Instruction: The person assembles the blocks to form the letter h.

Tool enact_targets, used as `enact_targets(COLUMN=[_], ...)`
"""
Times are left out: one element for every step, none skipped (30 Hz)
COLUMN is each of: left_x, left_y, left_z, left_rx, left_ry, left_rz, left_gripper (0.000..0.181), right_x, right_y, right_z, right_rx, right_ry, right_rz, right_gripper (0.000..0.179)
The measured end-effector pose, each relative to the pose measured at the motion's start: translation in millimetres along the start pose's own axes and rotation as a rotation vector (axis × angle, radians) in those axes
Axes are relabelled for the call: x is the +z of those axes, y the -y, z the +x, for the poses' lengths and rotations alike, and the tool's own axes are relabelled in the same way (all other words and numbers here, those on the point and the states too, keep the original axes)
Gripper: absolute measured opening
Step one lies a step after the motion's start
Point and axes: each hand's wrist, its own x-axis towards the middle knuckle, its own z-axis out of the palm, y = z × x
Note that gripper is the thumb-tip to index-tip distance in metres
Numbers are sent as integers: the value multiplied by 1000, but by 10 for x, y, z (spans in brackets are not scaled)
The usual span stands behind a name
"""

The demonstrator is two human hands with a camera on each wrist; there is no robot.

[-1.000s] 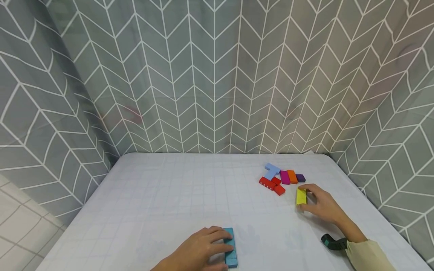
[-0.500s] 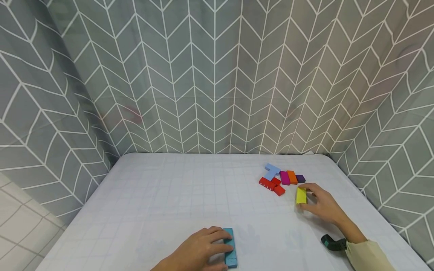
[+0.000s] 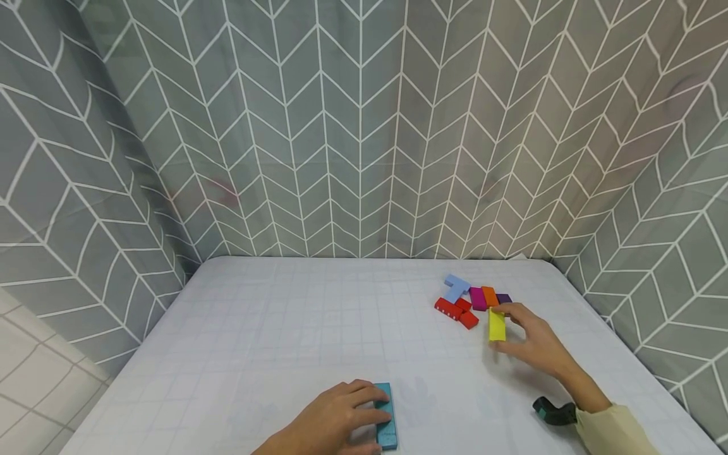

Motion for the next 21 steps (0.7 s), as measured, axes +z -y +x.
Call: enact_targets(left_x=[2,5,6,7,8,9,9,8,7,5,3,3,2,1,0,-1,-2,-2,-3,-2,-1], left_y=[0,0,0,0,-1,-4,-5,-5,-6,-7,-7,-7,-7,-7,-8,-8,-8,-8,-8,-8,-7], left_z=[-1,-1,-1,-2,-2,-1,-2,-2,-2,-2,-1,-1,-1,-1,-1,-1,-1,-2,-2,-3,-5], left_rx=[1,1,1,1,0,-2,-3,-2,-3,-2,-2,-1,0,0,0,0,-1,-1,-1,-1,-1], left_ry=[-2,-4,-6,-6,-7,-10,-12,-16,-18,-21,-24,-26,-27,-27,-26,-25,-24,-21,-19,-16,-12], left_rz=[-1,-2,-3,-5,-6,-10,-10,-7,-7,-5,-3,1,4,4,6,7,4,4,1,-3,-5], left_gripper=[35,35,35,34,34,34,34,34,34,34,34,34,34,34,34,34,34,34,34,34,34], right_x=[6,12,18,24,31,37,45,54,65,76,88,102,116,132,147,163,181,202,222,244,266], right_y=[18,38,58,78,99,121,140,159,178,194,211,227,242,260,278,299,321,343,367,396,424], right_z=[0,1,3,7,11,16,21,27,32,36,40,43,45,46,46,47,49,54,60,65,73], right_rx=[-7,-14,-21,-27,-32,-38,-43,-49,-52,-58,-63,-68,-72,-76,-83,-92,-101,-113,-124,-132,-142], right_ry=[-3,-5,-7,-7,-7,-6,-4,-2,0,2,4,7,9,10,11,10,9,7,7,8,12], right_rz=[3,5,6,8,9,13,16,18,20,24,27,28,29,30,34,37,39,40,45,48,51], right_gripper=[64,65,65,65,65,65,65,65,65,65,64,64,64,64,64,64,64,64,63,63,63])
